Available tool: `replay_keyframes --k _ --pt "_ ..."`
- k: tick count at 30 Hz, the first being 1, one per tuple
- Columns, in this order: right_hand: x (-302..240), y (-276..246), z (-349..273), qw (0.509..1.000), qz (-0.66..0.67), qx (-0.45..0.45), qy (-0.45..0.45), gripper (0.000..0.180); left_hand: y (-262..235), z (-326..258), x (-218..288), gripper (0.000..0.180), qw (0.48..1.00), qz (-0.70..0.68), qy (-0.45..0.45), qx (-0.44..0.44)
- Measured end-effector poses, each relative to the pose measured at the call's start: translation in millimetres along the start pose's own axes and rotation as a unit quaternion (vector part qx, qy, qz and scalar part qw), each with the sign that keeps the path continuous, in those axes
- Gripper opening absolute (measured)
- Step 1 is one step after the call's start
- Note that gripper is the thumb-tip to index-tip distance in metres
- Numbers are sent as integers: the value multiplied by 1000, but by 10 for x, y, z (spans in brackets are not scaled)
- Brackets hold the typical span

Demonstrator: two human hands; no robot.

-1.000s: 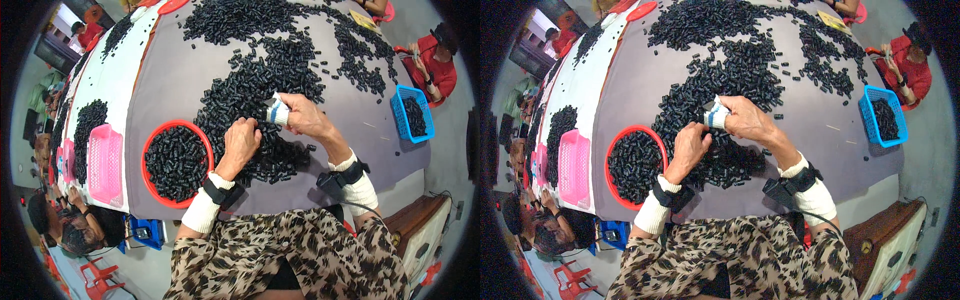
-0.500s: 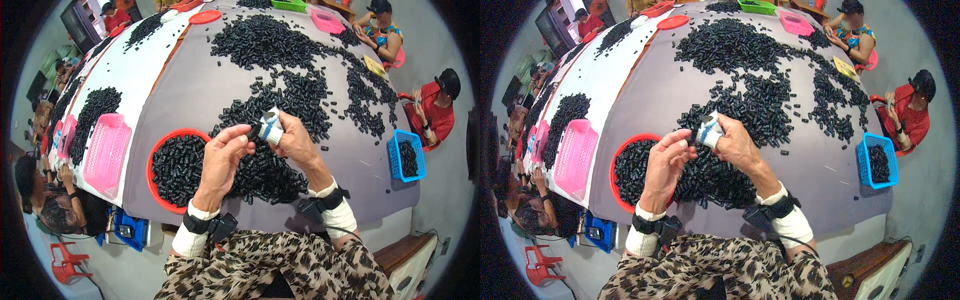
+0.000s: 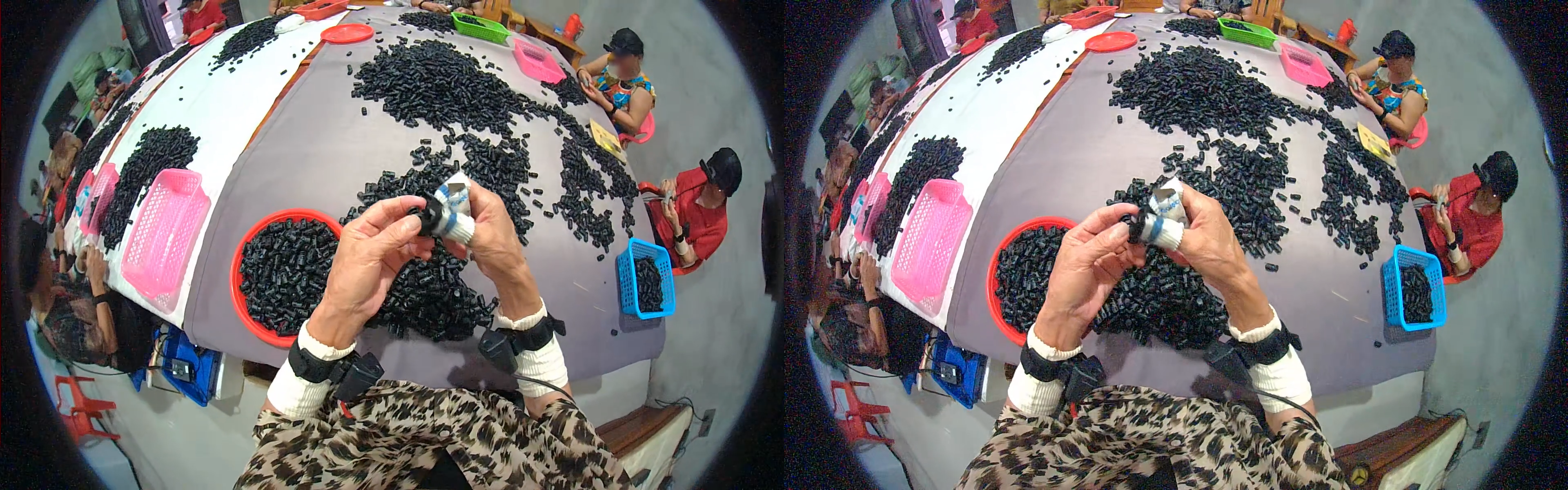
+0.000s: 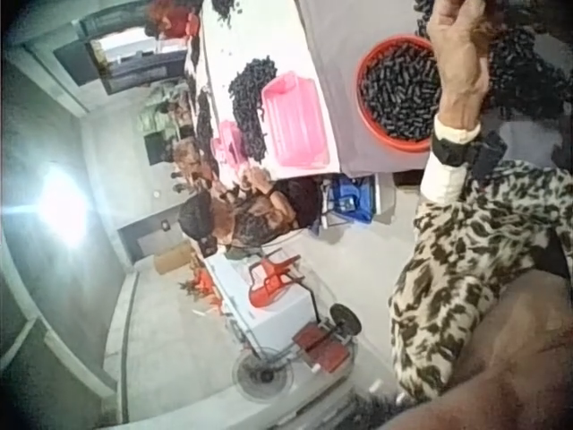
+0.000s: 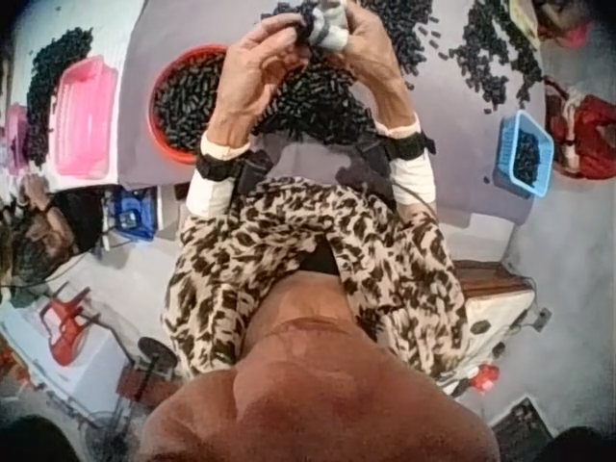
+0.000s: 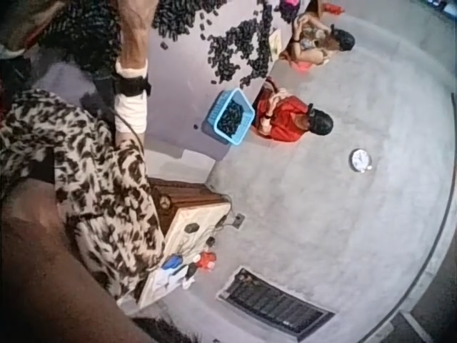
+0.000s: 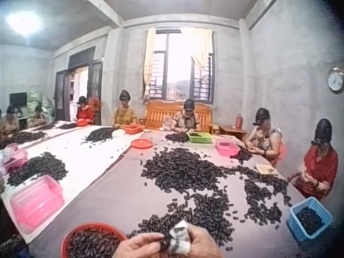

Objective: Manually assembling and bundling small black plastic shoe components at a shared work table.

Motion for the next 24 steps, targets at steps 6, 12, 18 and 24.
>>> replay_keyframes --k 6,12,18,24 --pt "-72 42 -71 996 -85 -18 -15 28 -30 14 31 22 999 17 18 19" --pt "-67 42 -77 995 -95 -17 -24 27 5 7 44 21 999 15 16 30" --pt "7 -4 -82 996 -84 -19 -20 25 39 -9 43 23 999 34 21 29" --pt "36 -4 -72 997 -73 -24 -5 23 26 11 47 24 997 46 48 31"
Point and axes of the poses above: each hand's wrist, its own z-axis towards the middle knuckle, its own y-axis out of the palm, x = y × z, the point moved 7 cm from there along z, towards the middle knuckle
